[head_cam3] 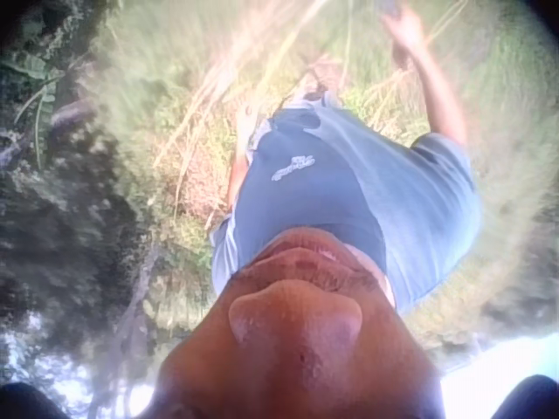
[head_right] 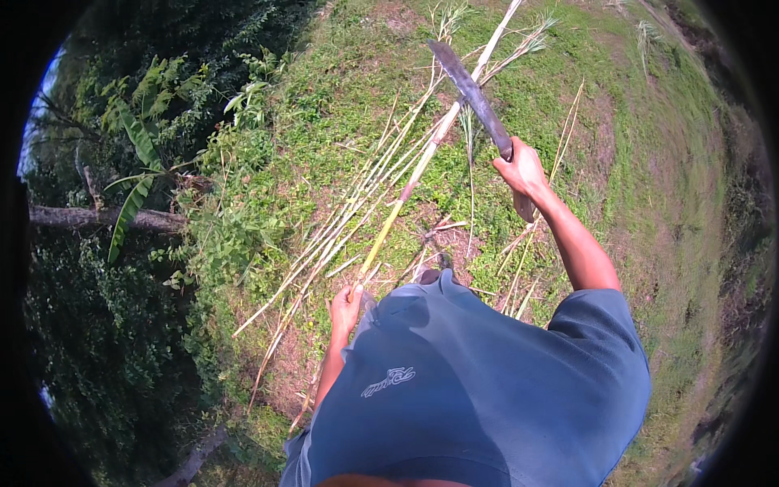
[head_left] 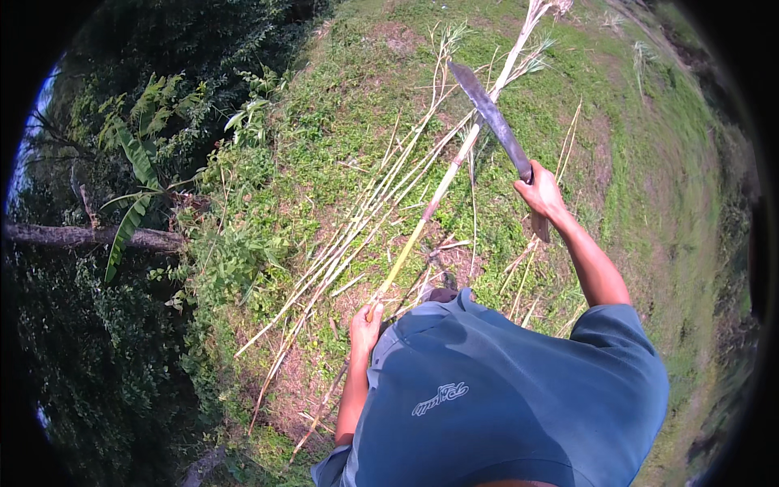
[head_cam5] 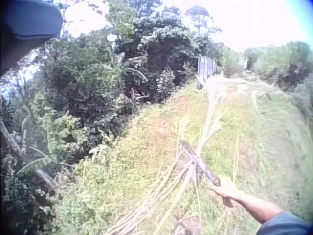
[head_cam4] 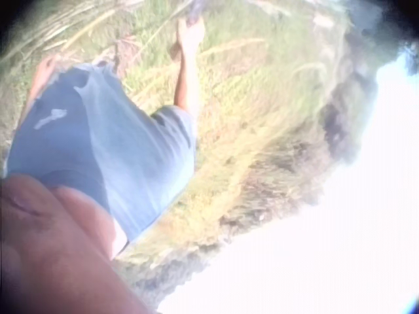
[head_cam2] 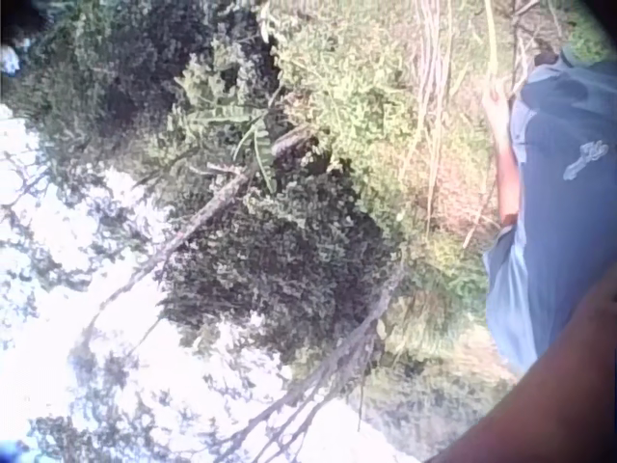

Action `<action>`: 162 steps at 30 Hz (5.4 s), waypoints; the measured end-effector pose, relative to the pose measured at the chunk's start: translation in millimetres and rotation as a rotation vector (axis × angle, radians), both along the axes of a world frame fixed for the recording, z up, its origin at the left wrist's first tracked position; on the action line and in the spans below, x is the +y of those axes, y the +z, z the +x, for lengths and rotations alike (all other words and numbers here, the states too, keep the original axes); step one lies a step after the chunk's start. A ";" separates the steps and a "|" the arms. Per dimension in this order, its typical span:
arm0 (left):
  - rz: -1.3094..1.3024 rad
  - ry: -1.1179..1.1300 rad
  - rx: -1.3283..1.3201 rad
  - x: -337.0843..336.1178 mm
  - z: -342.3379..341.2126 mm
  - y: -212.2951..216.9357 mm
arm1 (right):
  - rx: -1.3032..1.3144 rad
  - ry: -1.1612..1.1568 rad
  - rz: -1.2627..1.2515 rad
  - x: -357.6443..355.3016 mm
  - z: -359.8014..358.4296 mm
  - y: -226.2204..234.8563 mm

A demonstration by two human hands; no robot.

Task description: The person uses a machete to strip leaves and cut long, thin sticks into shorter segments. They hold the sticks with one hand and chop with the other, working on a grassy slope. The cut pieces are dropped onto the ground as the task progresses.

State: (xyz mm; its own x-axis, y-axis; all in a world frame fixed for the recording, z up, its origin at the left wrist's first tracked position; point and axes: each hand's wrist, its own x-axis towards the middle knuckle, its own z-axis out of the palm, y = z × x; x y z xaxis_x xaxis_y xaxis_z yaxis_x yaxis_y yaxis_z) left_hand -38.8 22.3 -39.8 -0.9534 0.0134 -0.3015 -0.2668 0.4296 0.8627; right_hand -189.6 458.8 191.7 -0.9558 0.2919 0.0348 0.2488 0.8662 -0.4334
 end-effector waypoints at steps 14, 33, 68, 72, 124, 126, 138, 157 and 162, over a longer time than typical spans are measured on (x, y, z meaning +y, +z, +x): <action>-0.457 -0.042 0.051 -4.9 -60.0 -29.8 | 0.590 0.473 0.383 -67.0 -29.0 34.7; -0.368 -0.009 0.078 -100.4 -44.2 -28.4 | -0.246 -0.471 -0.017 104.2 41.0 -93.3; -0.017 0.255 0.252 -29.4 -29.6 26.8 | -0.273 0.505 -0.392 -141.4 1.5 3.1; 0.037 0.237 0.227 -31.1 -31.6 28.0 | -0.312 0.376 -0.456 -143.2 -7.2 17.3; -0.113 0.036 -0.007 -30.6 -18.7 48.7 | -0.468 0.543 -0.357 -189.9 25.3 -7.4; -0.173 0.170 0.038 -18.4 -18.2 52.4 | -0.539 0.690 -0.394 -196.8 42.5 -23.3; -0.272 0.180 0.085 -13.8 -13.9 41.1 | -0.228 0.373 -0.380 -168.6 -6.1 13.5; -0.233 0.128 0.075 -13.7 -12.2 34.2 | -0.370 0.321 -0.399 -163.3 2.6 14.3; -0.193 0.118 0.125 -13.6 -12.5 27.2 | -0.439 0.498 -0.320 -177.9 26.7 -12.3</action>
